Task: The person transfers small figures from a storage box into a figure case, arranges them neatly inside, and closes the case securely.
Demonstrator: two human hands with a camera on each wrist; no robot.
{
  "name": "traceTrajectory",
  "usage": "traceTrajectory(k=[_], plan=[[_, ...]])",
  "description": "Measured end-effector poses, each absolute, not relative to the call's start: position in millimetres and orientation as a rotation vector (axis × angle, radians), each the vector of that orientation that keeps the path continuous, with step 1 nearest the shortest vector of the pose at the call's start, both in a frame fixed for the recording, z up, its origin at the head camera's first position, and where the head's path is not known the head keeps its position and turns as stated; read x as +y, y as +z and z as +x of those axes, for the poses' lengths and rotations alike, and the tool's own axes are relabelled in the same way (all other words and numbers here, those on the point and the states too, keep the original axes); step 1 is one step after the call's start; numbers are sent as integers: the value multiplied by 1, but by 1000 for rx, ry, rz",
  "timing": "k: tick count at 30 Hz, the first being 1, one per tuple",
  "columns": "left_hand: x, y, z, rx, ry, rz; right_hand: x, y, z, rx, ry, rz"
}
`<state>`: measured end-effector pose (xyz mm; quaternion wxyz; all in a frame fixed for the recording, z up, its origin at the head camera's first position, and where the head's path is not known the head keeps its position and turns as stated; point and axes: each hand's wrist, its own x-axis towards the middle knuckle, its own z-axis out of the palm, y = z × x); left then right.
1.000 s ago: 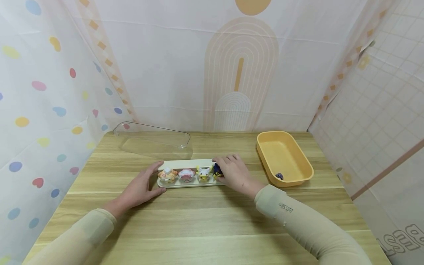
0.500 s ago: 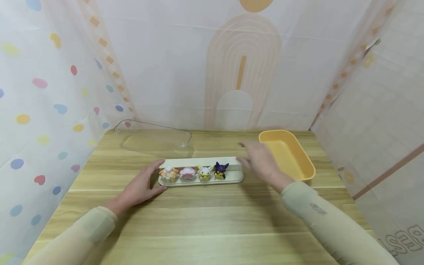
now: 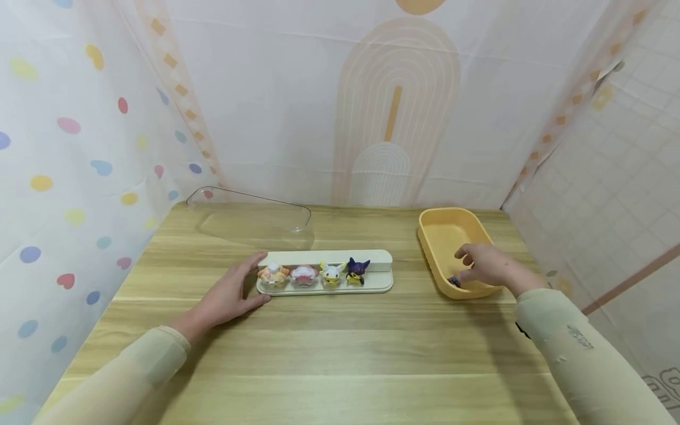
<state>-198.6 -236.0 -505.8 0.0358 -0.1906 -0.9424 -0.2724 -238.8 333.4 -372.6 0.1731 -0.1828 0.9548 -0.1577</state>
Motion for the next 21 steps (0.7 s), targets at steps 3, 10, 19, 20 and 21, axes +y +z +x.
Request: traceTrajectory(k=[3,10,19,20,21], plan=[[-235,-506,-200,-2902,-840,-578,333,-378,-240,2644,-406,-496],[-235,-507,-201,-2908,-826,-575,328,-397,-247,2721,-252,-612],[-234,-505,-201,-2913,-833,-573,327,-416,-258,2807,-338,-537],[-234,-505,-200,-2915,-830,-569,328,-417,-260,2828,-339,-500],[-234,-505,-200,-2916,-829,-567,328,-419,-262,2855,-324,-469]])
